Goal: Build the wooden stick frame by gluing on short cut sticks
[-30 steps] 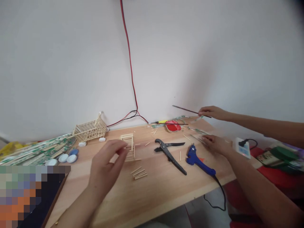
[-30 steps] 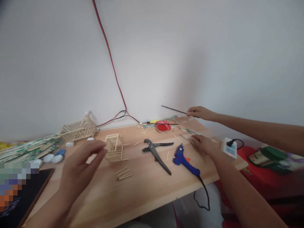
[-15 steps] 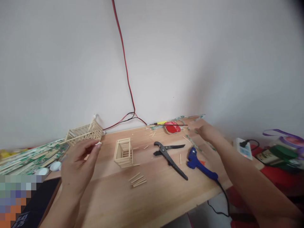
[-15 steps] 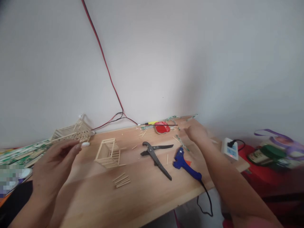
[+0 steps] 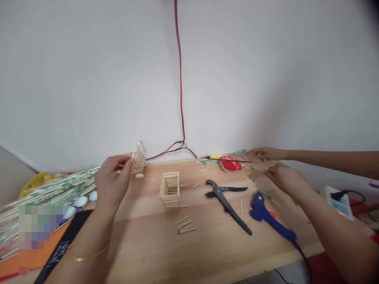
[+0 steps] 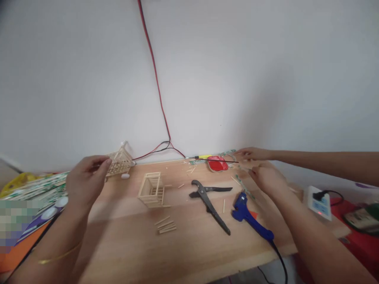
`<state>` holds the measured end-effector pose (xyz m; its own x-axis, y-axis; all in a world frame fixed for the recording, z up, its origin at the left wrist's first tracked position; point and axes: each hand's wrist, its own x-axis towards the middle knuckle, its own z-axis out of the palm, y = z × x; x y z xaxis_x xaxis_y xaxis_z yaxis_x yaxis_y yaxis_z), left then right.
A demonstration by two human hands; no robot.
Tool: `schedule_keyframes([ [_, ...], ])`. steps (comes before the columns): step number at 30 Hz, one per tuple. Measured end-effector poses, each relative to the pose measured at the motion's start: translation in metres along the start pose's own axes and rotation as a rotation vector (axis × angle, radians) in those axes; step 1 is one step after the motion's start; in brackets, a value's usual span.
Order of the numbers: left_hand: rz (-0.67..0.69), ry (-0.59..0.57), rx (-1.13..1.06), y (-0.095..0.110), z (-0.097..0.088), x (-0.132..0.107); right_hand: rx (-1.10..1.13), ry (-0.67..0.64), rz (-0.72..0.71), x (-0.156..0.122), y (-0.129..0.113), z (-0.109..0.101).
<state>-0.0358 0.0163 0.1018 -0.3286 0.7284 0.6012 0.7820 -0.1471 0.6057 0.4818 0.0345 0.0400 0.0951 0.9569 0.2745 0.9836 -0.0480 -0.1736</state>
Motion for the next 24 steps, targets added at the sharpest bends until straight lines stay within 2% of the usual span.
schedule_keyframes([
  [4,-0.002,-0.055,0.075,-0.001,0.007,0.033,-0.039,-0.100,0.033,-0.013,-0.011,-0.006],
  [8,0.123,-0.087,0.163,0.003,0.017,0.049,0.019,-0.107,0.052,-0.018,-0.013,-0.003],
  [15,0.259,-0.146,0.241,0.016,0.009,0.050,0.203,-0.250,0.046,-0.023,-0.004,0.001],
  [21,0.247,-0.104,0.240,0.022,0.003,0.049,0.184,-0.192,0.007,-0.029,-0.010,-0.014],
  [24,0.264,-0.090,0.215,0.026,0.003,0.046,0.200,-0.206,0.028,-0.033,-0.013,-0.020],
])
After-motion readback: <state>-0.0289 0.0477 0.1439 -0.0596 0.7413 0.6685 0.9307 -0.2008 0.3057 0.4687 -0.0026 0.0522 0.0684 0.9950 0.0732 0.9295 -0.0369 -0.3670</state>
